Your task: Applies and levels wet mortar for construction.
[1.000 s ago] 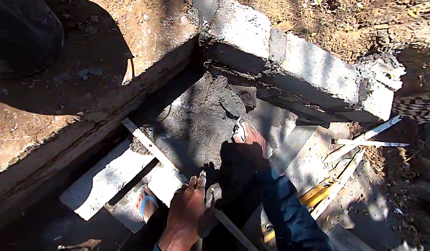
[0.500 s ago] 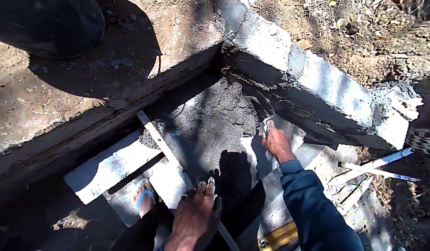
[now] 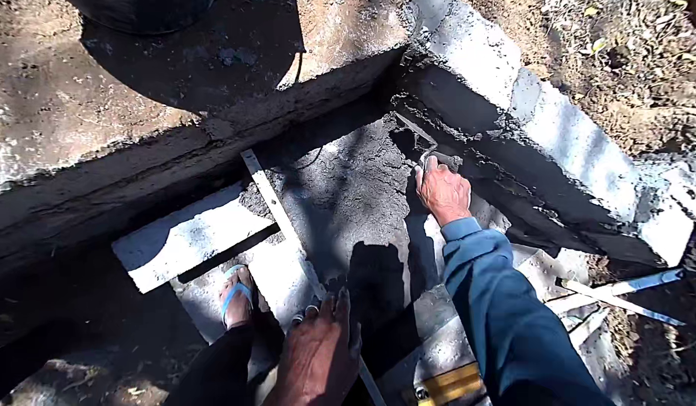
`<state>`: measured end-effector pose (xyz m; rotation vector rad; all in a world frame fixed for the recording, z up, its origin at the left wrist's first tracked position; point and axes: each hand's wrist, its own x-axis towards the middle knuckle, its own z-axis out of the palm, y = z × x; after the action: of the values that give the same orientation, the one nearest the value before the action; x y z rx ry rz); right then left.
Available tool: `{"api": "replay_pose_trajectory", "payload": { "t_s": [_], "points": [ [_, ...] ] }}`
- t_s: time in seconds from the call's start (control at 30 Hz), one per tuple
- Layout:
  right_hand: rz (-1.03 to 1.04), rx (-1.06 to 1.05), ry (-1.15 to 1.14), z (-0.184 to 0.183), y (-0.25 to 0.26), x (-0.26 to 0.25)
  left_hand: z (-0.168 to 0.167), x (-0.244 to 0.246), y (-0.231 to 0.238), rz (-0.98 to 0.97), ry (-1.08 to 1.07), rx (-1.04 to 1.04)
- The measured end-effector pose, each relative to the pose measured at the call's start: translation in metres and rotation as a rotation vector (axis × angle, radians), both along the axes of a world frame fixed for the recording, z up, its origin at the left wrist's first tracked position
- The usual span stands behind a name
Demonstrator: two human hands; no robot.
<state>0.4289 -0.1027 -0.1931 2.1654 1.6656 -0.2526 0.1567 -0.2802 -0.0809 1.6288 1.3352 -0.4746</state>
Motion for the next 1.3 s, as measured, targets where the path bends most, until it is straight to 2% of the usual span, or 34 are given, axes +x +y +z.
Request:
{"api": "replay_pose_trajectory", "payload": {
  "t_s": [0.1, 0.2, 0.27, 0.37, 0.5, 0.57, 0.67, 0.73, 0.77, 0.87, 0.97, 1.2, 1.3],
  "points": [
    [0.006, -0.134, -0.061, -0.014, 0.017, 0.0, 0.002, 0.004, -0.001, -0.02, 0.004, -0.046],
    [-0.06, -0.23, -0.068, -0.012, -0.014, 0.026, 0.004, 0.008, -0.006, 0.005, -0.035, -0.024],
    [-0.019, -0.334, -0.083, 0.002, -0.024, 0.035, 0.005, 0.008, -0.005, 0.019, -0.04, -0.048],
    [-0.034, -0.362, -0.055, 0.021, -0.038, 0.027, 0.005, 0.0, -0.003, 0.052, -0.052, -0.001],
    [-0.14, -0.447, 0.004, 0.01, -0.069, 0.019, 0.002, -0.004, -0.013, 0.072, -0.081, 0.101],
    [-0.122, -0.272, 0.099, 0.018, -0.07, 0.006, 0.0, -0.007, -0.013, 0.075, -0.067, 0.124],
    [-0.167, 0.054, 0.471, 0.028, -0.066, -0.018, -0.004, -0.003, -0.016, 0.077, -0.077, 0.172],
    [-0.293, 0.018, 0.686, 0.017, -0.061, -0.031, -0.004, 0.0, -0.016, 0.062, -0.078, 0.126],
    [-0.334, -0.041, 0.703, 0.007, -0.06, -0.03, -0.003, 0.001, -0.016, 0.053, -0.074, 0.098],
    [-0.322, -0.14, 0.601, -0.023, -0.046, -0.003, -0.002, 0.006, -0.013, 0.03, -0.076, 0.055],
    [-0.33, -0.159, 0.527, -0.03, -0.032, 0.003, -0.001, 0.007, -0.014, 0.011, -0.074, 0.028],
    [-0.523, -0.109, 0.48, -0.042, -0.02, 0.029, 0.006, -0.003, -0.014, 0.06, -0.141, -0.039],
    [-0.452, -0.032, 0.331, -0.05, -0.027, 0.041, 0.014, -0.01, -0.016, 0.089, -0.213, -0.066]
  ]
}}
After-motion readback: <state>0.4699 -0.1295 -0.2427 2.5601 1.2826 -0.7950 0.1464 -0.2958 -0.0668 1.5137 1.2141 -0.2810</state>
